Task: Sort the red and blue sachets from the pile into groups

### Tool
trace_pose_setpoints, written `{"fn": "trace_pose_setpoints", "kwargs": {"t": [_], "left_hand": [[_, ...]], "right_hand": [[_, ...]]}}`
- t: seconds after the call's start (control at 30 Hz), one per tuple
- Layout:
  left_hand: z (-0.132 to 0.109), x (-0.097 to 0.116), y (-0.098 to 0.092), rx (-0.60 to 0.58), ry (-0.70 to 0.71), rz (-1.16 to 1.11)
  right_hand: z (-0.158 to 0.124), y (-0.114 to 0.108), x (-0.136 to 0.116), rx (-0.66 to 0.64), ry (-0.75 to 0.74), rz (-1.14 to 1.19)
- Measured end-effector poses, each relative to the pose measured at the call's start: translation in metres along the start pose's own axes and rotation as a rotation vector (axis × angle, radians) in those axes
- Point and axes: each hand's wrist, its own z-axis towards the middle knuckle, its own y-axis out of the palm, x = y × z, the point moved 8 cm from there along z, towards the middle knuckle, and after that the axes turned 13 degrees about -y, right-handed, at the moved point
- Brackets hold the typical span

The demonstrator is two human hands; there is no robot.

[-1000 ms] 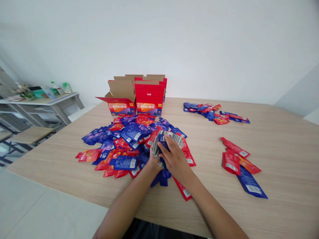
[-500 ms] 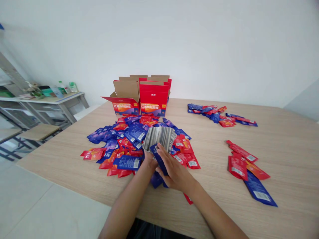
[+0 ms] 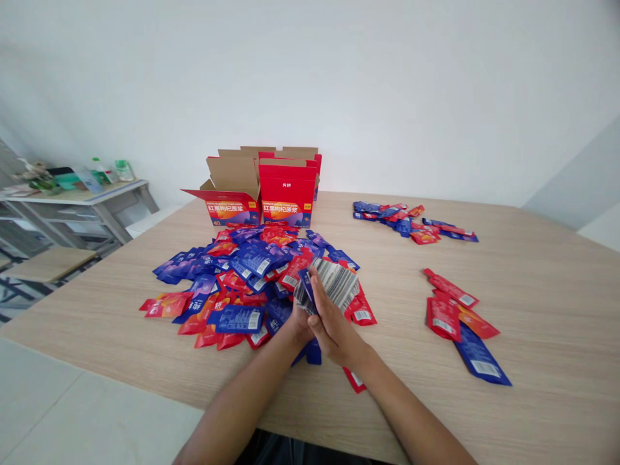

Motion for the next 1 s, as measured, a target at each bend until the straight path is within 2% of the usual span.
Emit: {"fn": "trace_pose_setpoints", "kwargs": {"t": [0.1, 0.17, 0.23, 0.3, 0.43, 0.57, 0.67, 0.87, 1.0], "left_hand": [[-0.005, -0.015, 0.018, 0.019, -0.144, -0.083], [-0.009, -0.014, 0.031, -0.006, -0.159, -0.13], [-0.011, -0.006, 0.04, -0.029, -0.129, -0.133], [-0.014, 0.002, 0.044, -0.04, -0.101, -0.112], [-0.016, 0.003, 0.041, -0.025, -0.123, -0.074], [-0.014, 0.0, 0.036, -0.024, -0.096, -0.073], [-0.01, -0.001, 0.033, -0.036, -0.087, -0.093], [-0.004, 0.008, 0.024, 0.0, -0.096, -0.123], [-0.009, 0.021, 0.025, 0.044, -0.079, -0.139]], "right_hand": [[-0.004, -0.014, 0.016, 0.195, 0.161, 0.013], [-0.009, -0.025, 0.028, 0.317, 0.276, -0.035], [-0.012, -0.034, 0.036, 0.371, 0.334, -0.119], [-0.012, -0.04, 0.04, 0.362, 0.334, -0.221], [-0.009, -0.047, 0.044, 0.249, 0.256, -0.369], [-0.001, -0.04, 0.037, -0.008, 0.089, -0.445], [0.001, -0.035, 0.034, -0.179, 0.029, -0.485], [-0.001, -0.026, 0.034, -0.283, 0.031, -0.475], [-0.001, -0.017, 0.03, -0.309, 0.016, -0.468]]}}
